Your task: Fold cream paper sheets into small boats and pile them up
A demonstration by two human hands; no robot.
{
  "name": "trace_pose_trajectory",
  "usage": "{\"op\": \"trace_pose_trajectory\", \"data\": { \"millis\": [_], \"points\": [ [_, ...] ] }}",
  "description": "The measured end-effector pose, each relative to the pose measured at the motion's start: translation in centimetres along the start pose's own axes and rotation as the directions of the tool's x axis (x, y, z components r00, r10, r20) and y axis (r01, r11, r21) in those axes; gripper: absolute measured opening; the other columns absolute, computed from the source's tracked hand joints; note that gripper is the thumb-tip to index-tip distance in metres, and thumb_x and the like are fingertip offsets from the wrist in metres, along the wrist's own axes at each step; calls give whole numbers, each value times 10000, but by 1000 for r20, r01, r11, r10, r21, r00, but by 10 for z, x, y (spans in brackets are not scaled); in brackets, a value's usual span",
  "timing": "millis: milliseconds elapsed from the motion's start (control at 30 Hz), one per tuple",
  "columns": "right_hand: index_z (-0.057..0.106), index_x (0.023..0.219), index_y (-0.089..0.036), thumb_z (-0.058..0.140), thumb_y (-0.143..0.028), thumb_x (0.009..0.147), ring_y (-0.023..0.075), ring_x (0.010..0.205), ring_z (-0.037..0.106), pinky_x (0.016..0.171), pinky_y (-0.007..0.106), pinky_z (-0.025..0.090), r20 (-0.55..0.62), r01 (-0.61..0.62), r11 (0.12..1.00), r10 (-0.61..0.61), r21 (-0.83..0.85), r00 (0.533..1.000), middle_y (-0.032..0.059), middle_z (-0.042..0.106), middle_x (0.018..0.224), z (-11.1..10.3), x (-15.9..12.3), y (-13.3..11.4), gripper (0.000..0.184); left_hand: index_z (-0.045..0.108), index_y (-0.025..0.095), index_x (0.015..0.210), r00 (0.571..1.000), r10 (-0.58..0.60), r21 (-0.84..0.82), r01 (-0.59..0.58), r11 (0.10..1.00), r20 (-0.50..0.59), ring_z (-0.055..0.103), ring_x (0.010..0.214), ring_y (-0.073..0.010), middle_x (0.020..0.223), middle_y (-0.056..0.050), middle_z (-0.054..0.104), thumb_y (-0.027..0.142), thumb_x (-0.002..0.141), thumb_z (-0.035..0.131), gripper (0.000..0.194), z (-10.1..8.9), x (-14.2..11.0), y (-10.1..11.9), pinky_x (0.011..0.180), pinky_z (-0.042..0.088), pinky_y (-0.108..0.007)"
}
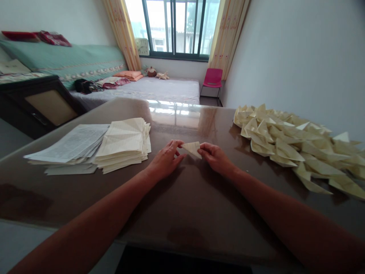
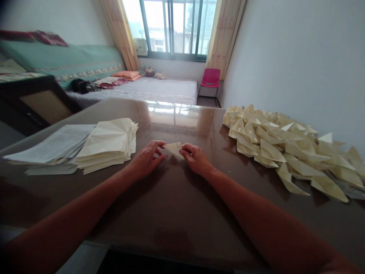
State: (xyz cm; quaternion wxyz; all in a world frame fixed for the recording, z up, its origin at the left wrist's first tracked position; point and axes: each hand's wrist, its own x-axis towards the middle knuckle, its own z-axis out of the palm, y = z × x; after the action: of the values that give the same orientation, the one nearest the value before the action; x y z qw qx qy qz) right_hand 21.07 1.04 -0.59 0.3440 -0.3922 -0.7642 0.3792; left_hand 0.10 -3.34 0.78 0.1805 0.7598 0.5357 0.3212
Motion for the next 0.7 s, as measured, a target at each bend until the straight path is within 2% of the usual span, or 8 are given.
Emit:
{"op": "trace_pose_trajectory", "data": {
  "millis": [133, 233, 367, 533, 700],
  "points": [
    [549, 1055, -165, 540, -344, 842, 103, 582, 478, 558, 224, 390, 65, -110, 960, 97, 259, 993, -16, 602, 715, 5, -1, -1, 278, 502, 156, 1149, 996, -65, -354, 82, 932, 58, 638, 806, -159, 997, -65, 610, 343, 868, 511, 337, 6, 4, -4, 722, 550, -325],
    [470, 1253, -176, 526, -323, 849, 95, 562, 468, 538, 214, 382, 92, -115, 953, 93, 279, 991, -29, 586, 708, 9, -4, -5, 434, 512, 143, 1168, 992, -75, -514, 116, 850, 100, 644, 850, -171, 929, -58, 644, 344, 859, 536, 369, 7, 5, -3, 772, 554, -341],
    [473, 1329, -183, 488, -307, 873, 99, 614, 494, 594, 229, 420, 99, -51, 983, 34, 175, 995, -3, 599, 799, 11, -6, -8, 474, 483, 146, 1246, 990, -78, -569, 130, 812, 115, 635, 893, -170, 963, -64, 652, 298, 843, 553, 437, 10, 5, 1, 820, 549, -357],
    [512, 1323, -173, 481, -298, 884, 159, 864, 561, 806, 308, 463, 89, 38, 999, -39, 18, 995, 74, 631, 1091, 13, -6, -6, 458, 453, 140, 1288, 993, -39, -547, 92, 832, 109, 611, 972, -183, 1055, -89, 638, 251, 845, 525, 462, 15, 3, 5, 845, 538, -360],
    [511, 1327, -164, 477, -290, 889, 175, 903, 567, 850, 336, 456, 96, 41, 998, -37, -38, 995, 88, 630, 1119, 12, -7, -7, 457, 429, 136, 1301, 991, 1, -544, 73, 836, 134, 597, 1020, -197, 1128, -114, 617, 260, 852, 526, 475, 14, 1, 8, 854, 528, -350]
  ]
}}
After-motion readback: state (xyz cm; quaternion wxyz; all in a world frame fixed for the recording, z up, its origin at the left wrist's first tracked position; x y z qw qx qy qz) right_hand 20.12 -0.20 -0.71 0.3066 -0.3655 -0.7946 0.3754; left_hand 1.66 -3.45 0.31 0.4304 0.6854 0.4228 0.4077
